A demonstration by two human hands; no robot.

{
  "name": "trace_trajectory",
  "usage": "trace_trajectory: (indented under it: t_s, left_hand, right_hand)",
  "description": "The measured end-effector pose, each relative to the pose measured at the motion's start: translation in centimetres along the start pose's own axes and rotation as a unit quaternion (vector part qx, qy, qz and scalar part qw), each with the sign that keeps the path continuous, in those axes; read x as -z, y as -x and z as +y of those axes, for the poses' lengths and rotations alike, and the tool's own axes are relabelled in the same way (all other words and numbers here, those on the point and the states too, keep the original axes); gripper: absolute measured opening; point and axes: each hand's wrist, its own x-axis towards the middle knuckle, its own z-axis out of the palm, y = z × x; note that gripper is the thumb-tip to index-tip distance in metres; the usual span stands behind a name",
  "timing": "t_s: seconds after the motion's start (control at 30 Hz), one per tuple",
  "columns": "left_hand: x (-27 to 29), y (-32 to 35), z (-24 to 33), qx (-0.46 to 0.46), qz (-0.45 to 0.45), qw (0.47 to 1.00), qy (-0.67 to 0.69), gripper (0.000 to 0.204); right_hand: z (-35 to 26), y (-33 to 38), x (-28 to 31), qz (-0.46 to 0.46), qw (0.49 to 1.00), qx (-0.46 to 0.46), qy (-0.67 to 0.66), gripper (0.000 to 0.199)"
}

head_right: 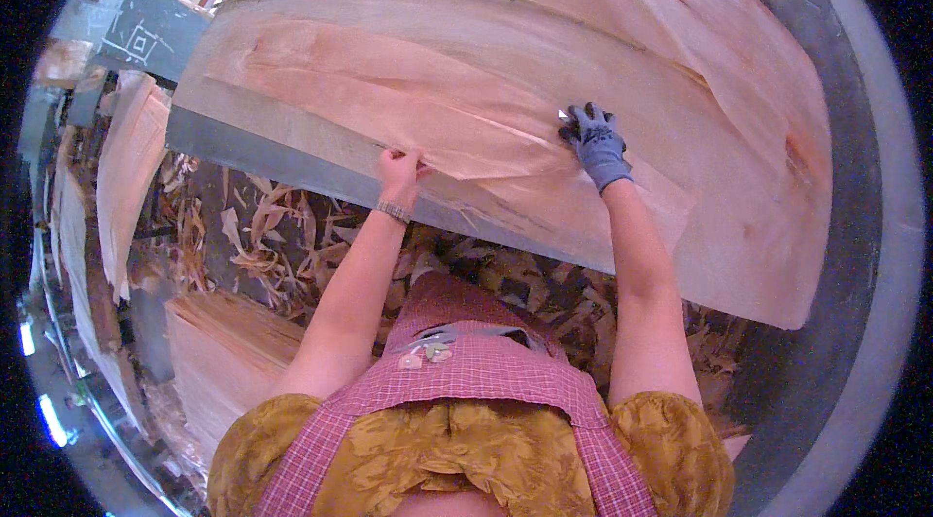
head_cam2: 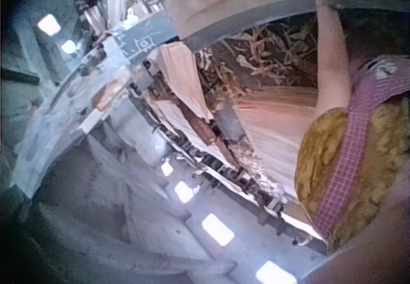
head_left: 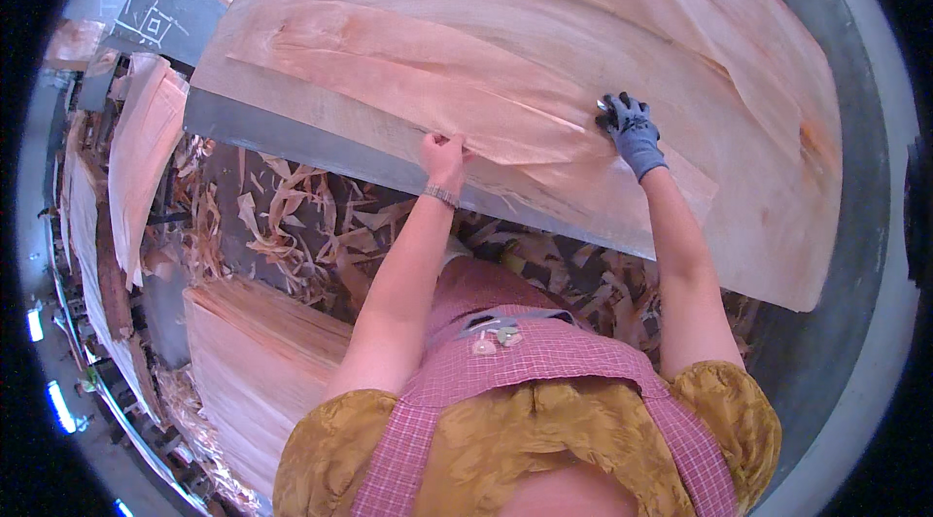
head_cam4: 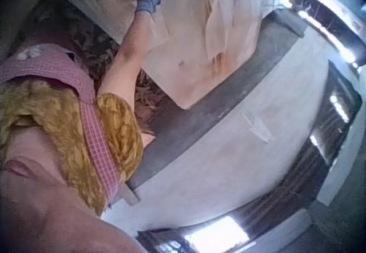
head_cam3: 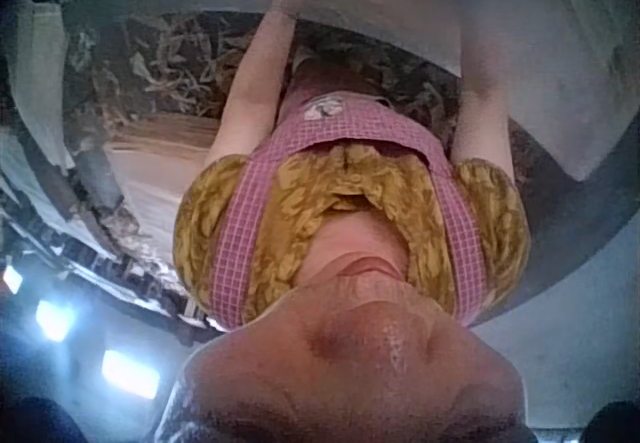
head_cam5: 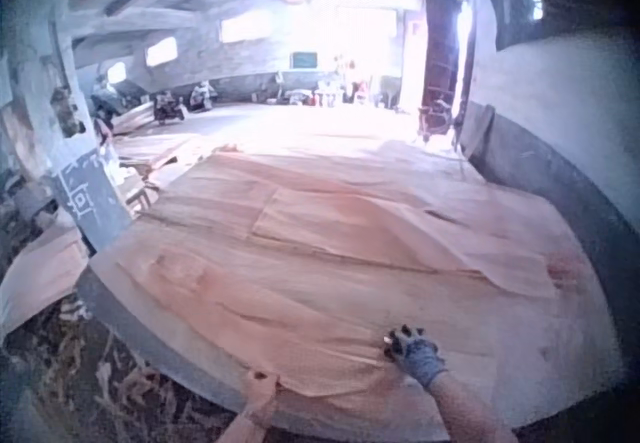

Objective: The person handles wood veneer sheets by lifting them from a stack, moving them to a work surface, and using a small blade to trim and patch sections.

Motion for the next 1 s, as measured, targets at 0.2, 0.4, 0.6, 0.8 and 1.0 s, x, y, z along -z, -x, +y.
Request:
trace_trajectory:
  t_s: [0.2, 0.4, 0.6, 0.8, 1.0]
  left_hand:
    - [1.0, 3.1, -0.9, 0.001, 0.01, 0.999, -0.044, 0.021]
    - [1.5, 3.2, -0.4, 0.02, 0.02, 0.999, -0.033, 0.019]
    - [3.0, 4.1, 0.0, 0.045, -0.013, 0.999, -0.026, 0.019]
    - [3.4, 4.3, 0.3, -0.237, 0.012, 0.856, -0.46, 0.034]
    - [-6.7, 2.6, -1.9, -0.532, -0.149, 0.519, -0.652, 0.072]
  right_hand:
    - [0.6, 0.6, -1.7, 0.088, 0.996, -0.015, 0.014, 0.048]
    - [-4.9, 4.9, -0.9, 0.102, 0.993, -0.013, -0.06, 0.045]
    - [-5.7, 6.9, -3.4, 0.143, 0.989, 0.035, 0.028, 0.045]
    - [-7.2, 8.1, -3.9, 0.103, 0.995, -0.012, -0.014, 0.055]
    - [-7.2, 7.5, -3.7, 0.098, 0.995, 0.005, -0.035, 0.051]
